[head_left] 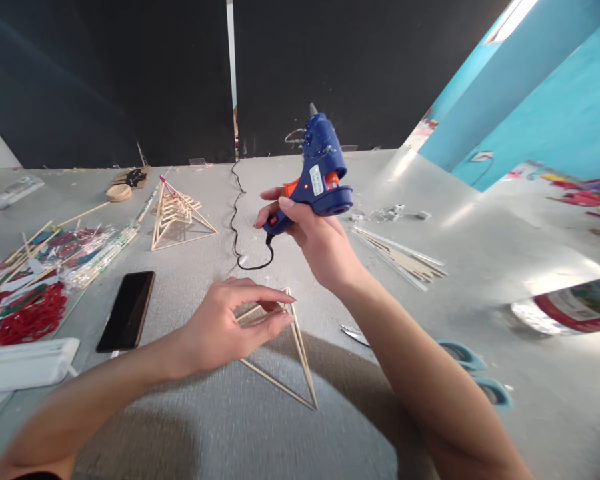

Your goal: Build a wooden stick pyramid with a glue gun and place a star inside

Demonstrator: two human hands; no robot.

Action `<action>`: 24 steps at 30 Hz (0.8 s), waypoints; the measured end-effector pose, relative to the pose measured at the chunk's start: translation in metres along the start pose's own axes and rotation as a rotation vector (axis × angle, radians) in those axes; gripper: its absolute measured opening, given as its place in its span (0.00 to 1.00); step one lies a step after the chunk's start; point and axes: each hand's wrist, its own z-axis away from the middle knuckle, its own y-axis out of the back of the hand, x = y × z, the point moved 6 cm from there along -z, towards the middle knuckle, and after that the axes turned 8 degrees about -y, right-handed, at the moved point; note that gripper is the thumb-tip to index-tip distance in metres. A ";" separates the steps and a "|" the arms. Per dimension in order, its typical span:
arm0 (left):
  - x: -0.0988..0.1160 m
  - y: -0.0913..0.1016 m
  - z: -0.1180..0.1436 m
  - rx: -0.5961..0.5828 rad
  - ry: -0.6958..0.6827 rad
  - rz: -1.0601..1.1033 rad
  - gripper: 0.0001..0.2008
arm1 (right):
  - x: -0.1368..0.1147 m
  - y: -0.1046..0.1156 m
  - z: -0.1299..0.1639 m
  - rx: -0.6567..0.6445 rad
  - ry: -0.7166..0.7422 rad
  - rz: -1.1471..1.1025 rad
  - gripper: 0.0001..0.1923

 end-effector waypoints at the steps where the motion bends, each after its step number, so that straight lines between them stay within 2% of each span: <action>1: 0.000 0.000 0.000 0.002 0.000 0.000 0.07 | 0.000 0.000 0.000 -0.005 -0.003 -0.005 0.14; 19: -0.003 -0.003 -0.002 -0.021 0.005 -0.004 0.08 | -0.001 0.005 0.001 -0.008 0.022 -0.031 0.10; 24: 0.000 -0.002 -0.002 -0.022 0.004 -0.024 0.08 | -0.004 0.004 0.001 -0.028 0.014 -0.041 0.12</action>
